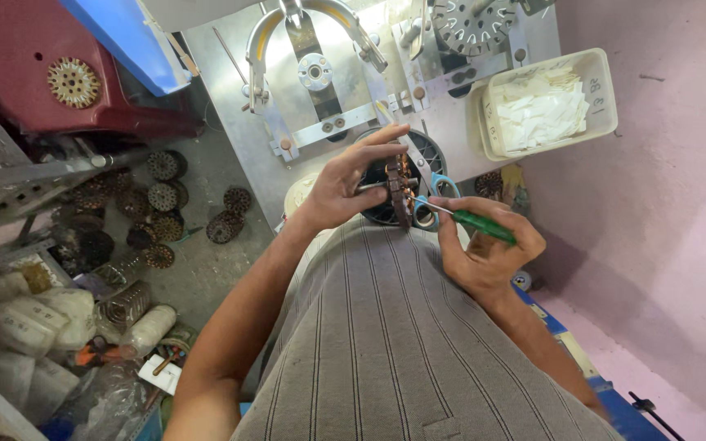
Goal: The person assembles a motor stator using scissors and a screwdriver. They manipulate copper wire windings and use the tools to trim and secure parts while the stator is held in a machine fixture.
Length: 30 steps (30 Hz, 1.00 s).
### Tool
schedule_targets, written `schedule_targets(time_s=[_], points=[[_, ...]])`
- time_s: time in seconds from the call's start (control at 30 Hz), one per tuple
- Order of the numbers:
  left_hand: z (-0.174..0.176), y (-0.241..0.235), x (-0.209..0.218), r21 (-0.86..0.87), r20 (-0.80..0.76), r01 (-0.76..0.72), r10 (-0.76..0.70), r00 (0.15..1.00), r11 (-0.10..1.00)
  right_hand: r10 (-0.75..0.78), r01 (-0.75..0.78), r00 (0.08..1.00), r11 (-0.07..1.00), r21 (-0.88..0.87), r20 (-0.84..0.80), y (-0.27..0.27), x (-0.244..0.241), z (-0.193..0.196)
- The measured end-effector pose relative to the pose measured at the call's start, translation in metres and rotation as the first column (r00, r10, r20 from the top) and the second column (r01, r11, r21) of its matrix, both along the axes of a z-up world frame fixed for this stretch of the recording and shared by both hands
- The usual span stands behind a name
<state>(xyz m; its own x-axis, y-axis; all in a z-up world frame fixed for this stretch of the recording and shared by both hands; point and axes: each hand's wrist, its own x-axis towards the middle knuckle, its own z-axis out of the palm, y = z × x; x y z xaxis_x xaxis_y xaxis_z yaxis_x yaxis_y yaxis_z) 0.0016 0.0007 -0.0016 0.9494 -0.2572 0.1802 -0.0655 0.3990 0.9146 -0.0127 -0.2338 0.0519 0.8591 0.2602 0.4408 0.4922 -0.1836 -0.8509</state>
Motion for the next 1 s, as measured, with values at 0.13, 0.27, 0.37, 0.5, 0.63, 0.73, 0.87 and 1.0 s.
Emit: schedule_targets(time_s=[0.13,0.27,0.37,0.5,0.63,0.73,0.87,1.0], points=[[-0.004,0.000,0.003,-0.009,-0.015,0.063,-0.063,0.998,0.998,0.115,-0.099,0.971,0.992,-0.083,0.212,-0.008,0.012,-0.009],[-0.007,0.000,0.004,-0.008,-0.026,0.064,-0.065,0.998,0.998,0.192,-0.126,0.880,0.976,-0.175,0.435,0.000,0.026,-0.006],[-0.010,-0.001,0.004,-0.008,-0.024,0.064,-0.064,0.998,0.998,0.215,-0.139,0.935,0.954,-0.266,0.281,0.009,0.031,0.018],[-0.010,-0.001,0.005,-0.058,-0.054,0.070,-0.073,0.996,0.996,0.207,-0.229,0.973,0.899,-0.374,-0.096,0.014,0.041,0.046],[-0.005,-0.001,0.005,-0.097,-0.056,0.067,-0.073,0.996,0.993,0.154,-0.155,0.988,0.968,-0.198,-0.020,0.016,0.030,0.048],[-0.009,0.001,0.005,-0.109,-0.062,0.052,-0.059,0.996,0.993,0.146,-0.130,0.979,0.985,-0.117,0.140,0.013,0.029,0.034],[-0.013,0.001,0.004,-0.066,-0.036,0.035,-0.038,0.999,0.997,0.269,-0.179,0.909,0.941,-0.286,0.317,0.012,0.035,0.023],[-0.013,0.001,0.007,-0.060,-0.034,0.019,-0.022,0.999,0.998,0.451,-0.291,0.806,0.866,-0.406,0.383,0.017,0.048,0.038]])
